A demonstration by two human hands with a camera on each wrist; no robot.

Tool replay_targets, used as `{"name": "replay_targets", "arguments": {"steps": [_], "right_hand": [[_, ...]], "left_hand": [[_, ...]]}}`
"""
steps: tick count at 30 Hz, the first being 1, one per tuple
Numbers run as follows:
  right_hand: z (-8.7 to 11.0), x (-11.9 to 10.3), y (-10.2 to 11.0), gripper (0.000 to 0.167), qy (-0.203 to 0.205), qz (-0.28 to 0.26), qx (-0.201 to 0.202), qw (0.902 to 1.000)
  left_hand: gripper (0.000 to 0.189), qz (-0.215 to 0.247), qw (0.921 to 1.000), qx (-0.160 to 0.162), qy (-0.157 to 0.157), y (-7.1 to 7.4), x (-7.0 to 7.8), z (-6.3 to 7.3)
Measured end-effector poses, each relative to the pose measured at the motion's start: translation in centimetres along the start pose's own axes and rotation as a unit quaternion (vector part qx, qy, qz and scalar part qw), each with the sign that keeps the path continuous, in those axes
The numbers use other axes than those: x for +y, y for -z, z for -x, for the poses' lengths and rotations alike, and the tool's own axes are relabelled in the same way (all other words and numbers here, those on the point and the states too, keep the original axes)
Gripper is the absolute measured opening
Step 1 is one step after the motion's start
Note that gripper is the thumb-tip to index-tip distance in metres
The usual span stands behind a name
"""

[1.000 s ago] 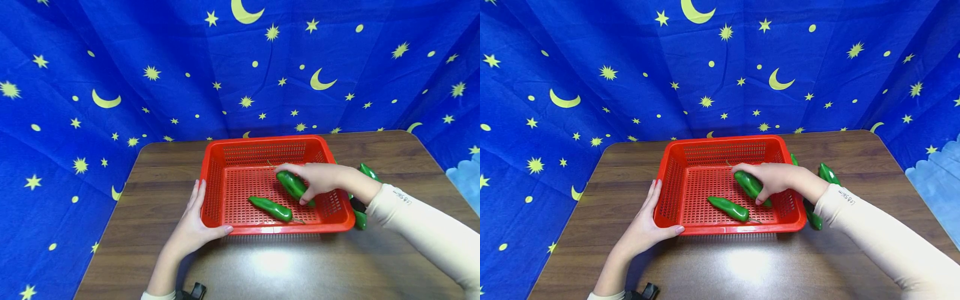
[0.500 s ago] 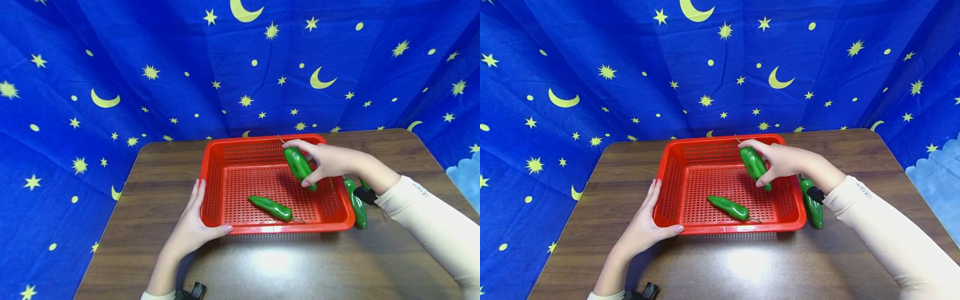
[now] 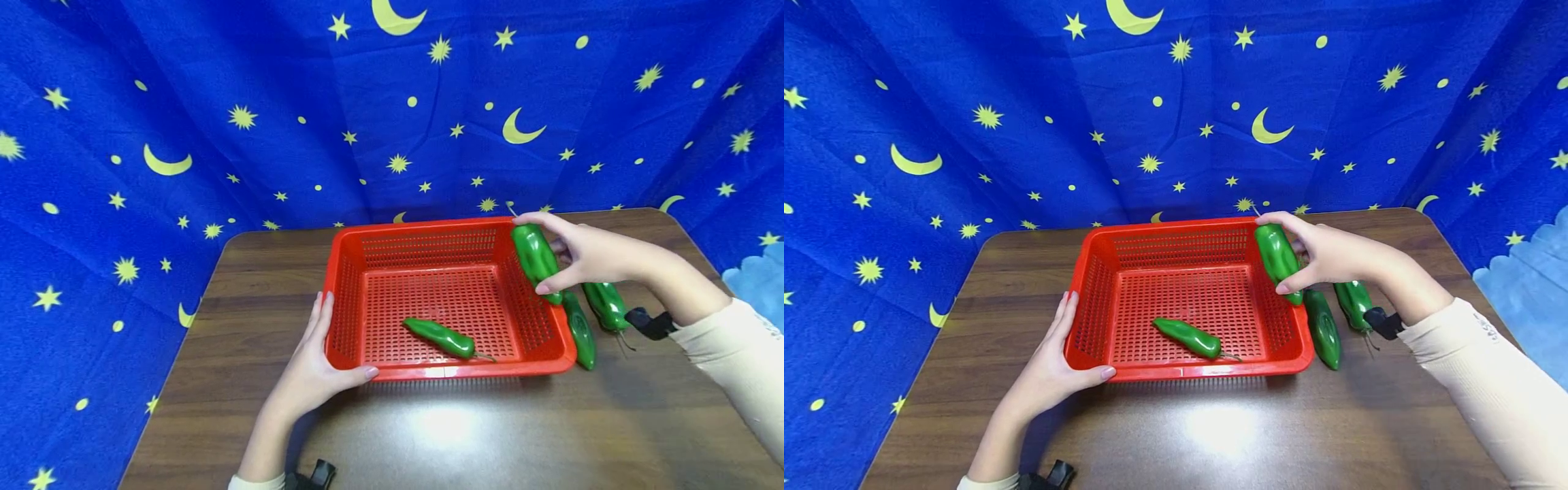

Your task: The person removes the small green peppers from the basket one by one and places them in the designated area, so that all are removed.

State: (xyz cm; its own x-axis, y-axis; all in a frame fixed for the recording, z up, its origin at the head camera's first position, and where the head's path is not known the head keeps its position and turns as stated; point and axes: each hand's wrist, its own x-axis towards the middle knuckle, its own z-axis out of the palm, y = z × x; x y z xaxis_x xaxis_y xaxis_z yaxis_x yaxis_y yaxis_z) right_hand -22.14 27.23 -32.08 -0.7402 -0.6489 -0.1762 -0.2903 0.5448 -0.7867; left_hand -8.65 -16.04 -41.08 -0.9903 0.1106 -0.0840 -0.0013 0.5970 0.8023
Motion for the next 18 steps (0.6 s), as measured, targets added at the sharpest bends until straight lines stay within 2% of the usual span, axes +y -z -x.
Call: {"name": "replay_targets", "arguments": {"steps": [8, 13, 18], "right_hand": [[3.9, 3.4, 1.0, 0.098, -0.007, 0.018, 0.037, 0.9991], [6.6, 6.4, 1.3, 0.099, -0.010, 0.012, 0.058, 0.9982], [9.2, 9.7, 1.9, 0.102, -0.050, 0.004, 0.069, 0.9964]], "left_hand": [[0.133, 0.000, 1.0000, 0.000, 0.000, 0.0, -0.1, 0.0], [0.134, 0.003, 1.0000, -0.001, 0.000, -0.1, -0.1, 0.0], [0.134, -0.001, 1.0000, -0.001, 0.004, 0.0, 0.0, -0.1]]}}
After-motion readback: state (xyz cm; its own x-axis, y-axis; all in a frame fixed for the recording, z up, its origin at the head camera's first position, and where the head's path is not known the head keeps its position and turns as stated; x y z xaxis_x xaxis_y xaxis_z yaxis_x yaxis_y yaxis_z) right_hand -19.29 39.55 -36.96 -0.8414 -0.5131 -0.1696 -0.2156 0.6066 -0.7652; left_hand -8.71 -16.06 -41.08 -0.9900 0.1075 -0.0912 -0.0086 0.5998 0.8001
